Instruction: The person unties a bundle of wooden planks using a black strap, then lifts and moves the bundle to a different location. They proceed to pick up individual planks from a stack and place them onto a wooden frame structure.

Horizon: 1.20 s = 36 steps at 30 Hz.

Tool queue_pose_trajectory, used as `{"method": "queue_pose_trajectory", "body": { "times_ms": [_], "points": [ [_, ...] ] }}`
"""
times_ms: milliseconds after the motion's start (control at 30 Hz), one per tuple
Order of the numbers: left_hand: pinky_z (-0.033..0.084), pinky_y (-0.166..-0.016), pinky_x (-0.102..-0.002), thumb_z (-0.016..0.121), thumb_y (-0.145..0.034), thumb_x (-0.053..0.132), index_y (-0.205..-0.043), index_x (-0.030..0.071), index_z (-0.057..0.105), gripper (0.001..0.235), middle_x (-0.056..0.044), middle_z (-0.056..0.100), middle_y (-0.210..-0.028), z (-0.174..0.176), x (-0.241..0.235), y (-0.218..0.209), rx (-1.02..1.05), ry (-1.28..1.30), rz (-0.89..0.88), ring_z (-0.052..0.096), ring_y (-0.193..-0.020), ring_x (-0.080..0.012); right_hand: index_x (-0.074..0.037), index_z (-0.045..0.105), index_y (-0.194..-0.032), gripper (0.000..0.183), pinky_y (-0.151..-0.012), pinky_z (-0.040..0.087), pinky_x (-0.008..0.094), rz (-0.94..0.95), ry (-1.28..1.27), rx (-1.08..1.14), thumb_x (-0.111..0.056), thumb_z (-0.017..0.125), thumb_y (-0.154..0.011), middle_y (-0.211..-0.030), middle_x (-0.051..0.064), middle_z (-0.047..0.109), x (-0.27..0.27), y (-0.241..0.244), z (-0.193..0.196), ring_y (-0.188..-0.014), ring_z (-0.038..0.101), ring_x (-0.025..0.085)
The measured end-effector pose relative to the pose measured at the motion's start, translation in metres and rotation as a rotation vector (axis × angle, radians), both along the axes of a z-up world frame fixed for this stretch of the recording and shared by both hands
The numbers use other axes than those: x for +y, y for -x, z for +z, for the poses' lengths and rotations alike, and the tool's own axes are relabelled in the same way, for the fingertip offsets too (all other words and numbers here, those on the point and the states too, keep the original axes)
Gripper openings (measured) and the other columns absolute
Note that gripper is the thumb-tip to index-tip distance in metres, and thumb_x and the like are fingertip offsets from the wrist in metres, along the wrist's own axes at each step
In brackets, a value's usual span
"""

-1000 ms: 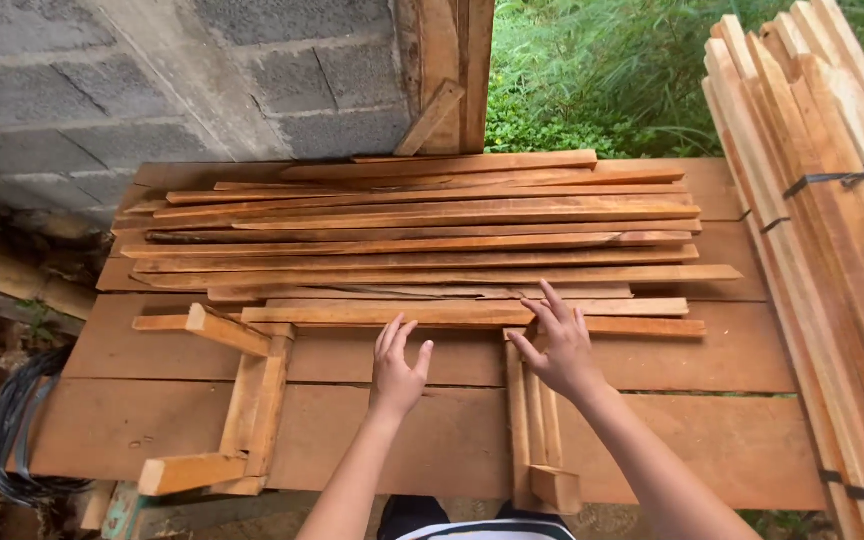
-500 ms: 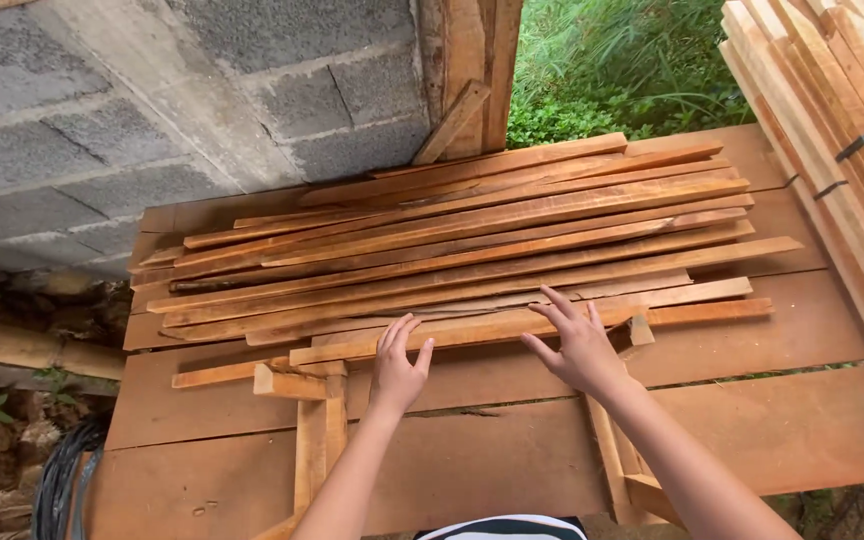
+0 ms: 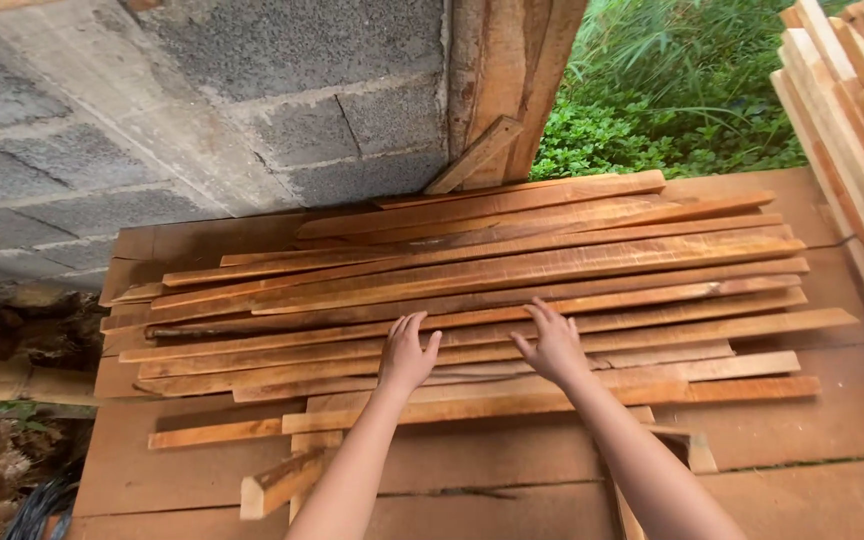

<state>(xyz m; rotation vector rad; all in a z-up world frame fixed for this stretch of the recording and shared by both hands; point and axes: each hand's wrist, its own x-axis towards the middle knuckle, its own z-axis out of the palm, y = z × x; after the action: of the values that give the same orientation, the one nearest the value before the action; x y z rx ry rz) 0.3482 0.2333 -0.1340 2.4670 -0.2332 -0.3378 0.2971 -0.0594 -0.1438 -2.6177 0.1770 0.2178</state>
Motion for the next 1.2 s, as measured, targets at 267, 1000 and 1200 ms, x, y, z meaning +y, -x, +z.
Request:
{"method": "queue_pose_trajectory", "body": {
  "times_ms": [267,1000,1200],
  "points": [
    [0.029,-0.121,-0.052,0.054,-0.105,0.036,-0.155,0.010,0.042,0.058,-0.011,0.049,-0.154,-0.036,-0.022,-0.093,0.039,-0.321,-0.161,0.040,-0.147,-0.0309,-0.020,0.055,-0.141,0.066,-0.113,0.034,0.061,0.025,0.478,-0.244,-0.052,0.069,-0.085,-0.135,0.005,0.055,-0.058,-0.095,-0.070,-0.133,0.051,0.032],
    [0.044,-0.109,-0.048,0.057,-0.092,0.063,-0.131,0.017,0.060,0.060,-0.005,0.071,-0.121,0.242,0.066,0.073,-0.102,-0.366,-0.446,0.067,-0.118,-0.0273,-0.025,0.051,-0.111,0.041,-0.086,0.059,0.045,0.472,0.155,0.019,-0.054,0.068,-0.088,-0.104,0.003,0.065,0.036,0.074,0.241,-0.107,0.068,0.028],
    [0.051,-0.087,-0.037,0.056,-0.099,0.055,-0.108,0.016,0.073,0.044,-0.006,0.073,-0.094,0.253,0.084,0.153,0.482,-0.248,-0.430,0.070,-0.097,-0.0255,-0.020,0.066,-0.115,0.042,-0.083,0.061,0.038,0.426,-0.201,0.443,-0.057,0.063,-0.095,-0.097,0.007,0.077,0.055,0.143,0.244,-0.091,0.077,0.027]
  ]
}}
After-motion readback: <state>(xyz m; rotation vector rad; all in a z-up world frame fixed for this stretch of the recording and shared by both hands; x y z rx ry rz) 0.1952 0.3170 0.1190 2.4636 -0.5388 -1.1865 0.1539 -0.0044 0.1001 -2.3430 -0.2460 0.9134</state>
